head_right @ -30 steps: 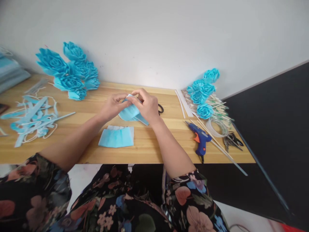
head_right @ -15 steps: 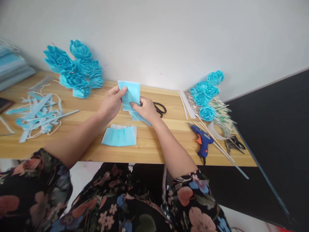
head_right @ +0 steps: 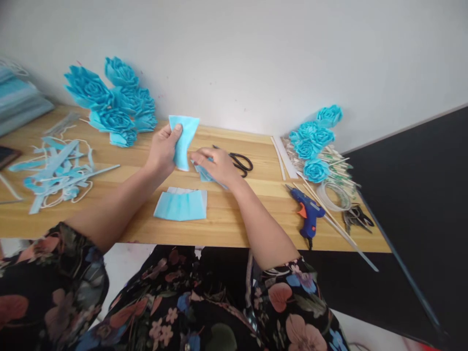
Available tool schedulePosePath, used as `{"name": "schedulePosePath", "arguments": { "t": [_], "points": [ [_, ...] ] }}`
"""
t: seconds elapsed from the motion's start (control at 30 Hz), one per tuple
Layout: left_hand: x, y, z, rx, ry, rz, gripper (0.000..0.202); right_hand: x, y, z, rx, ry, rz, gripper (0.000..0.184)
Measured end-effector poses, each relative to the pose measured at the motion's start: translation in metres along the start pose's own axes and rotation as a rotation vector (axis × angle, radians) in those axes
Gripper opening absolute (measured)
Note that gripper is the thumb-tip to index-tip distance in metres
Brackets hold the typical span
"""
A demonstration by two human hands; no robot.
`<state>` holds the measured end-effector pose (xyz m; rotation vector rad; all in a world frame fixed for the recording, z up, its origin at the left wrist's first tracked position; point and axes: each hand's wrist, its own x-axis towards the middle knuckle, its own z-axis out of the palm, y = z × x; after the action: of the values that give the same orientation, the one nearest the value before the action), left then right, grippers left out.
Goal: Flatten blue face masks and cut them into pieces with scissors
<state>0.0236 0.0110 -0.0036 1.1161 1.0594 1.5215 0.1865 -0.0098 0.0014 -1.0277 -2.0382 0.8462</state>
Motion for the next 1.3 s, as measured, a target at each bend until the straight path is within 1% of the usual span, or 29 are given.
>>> {"name": "schedulePosePath", "arguments": {
  "t": [0.07,0.1,0.2,0.27,0.37,0.47,0.57,0.67,0.77,0.87,1.0,1.13,1.3],
  "points": [
    [-0.001,0.001,0.0,0.029,-0.074,-0.014,0.037,0.001,0.005,-0.009,0.117,0.129,0.018,0.062],
    [-0.002,0.001,0.0,0.048,-0.122,-0.018,0.037,0.002,0.007,-0.013,0.144,0.192,0.02,0.066],
    [-0.008,0.002,0.003,0.138,-0.251,0.004,0.035,0.004,0.011,-0.019,0.132,0.322,0.014,0.066],
    [-0.011,0.002,0.005,0.216,-0.303,0.046,0.032,0.004,0.011,-0.02,0.08,0.345,0.003,0.062],
    [-0.015,0.002,0.007,0.334,-0.345,0.107,0.028,0.002,0.006,-0.019,0.015,0.313,0.002,0.055],
    [-0.016,0.003,0.008,0.443,-0.369,0.156,0.029,0.0,0.003,-0.018,0.003,0.273,0.01,0.049],
    [-0.016,0.003,0.008,0.526,-0.377,0.193,0.029,-0.001,0.002,-0.022,0.05,0.28,0.008,0.049],
    [-0.016,0.004,0.007,0.589,-0.348,0.199,0.027,-0.001,0.002,-0.026,0.104,0.285,0.02,0.052],
    [-0.016,0.005,0.007,0.613,-0.335,0.209,0.029,-0.001,0.003,-0.025,0.068,0.252,0.041,0.049],
    [-0.017,0.003,0.008,0.61,-0.358,0.234,0.033,0.0,0.004,-0.02,-0.074,0.27,0.041,0.041],
    [-0.016,-0.002,0.008,0.582,-0.367,0.251,0.032,0.0,0.005,-0.014,-0.247,0.344,0.011,0.034],
    [-0.014,-0.004,0.007,0.502,-0.384,0.219,0.029,0.0,0.004,-0.012,-0.299,0.414,0.006,0.031],
    [-0.015,-0.004,0.008,0.418,-0.4,0.164,0.03,-0.001,0.004,-0.012,-0.323,0.456,0.005,0.033]
  ]
}}
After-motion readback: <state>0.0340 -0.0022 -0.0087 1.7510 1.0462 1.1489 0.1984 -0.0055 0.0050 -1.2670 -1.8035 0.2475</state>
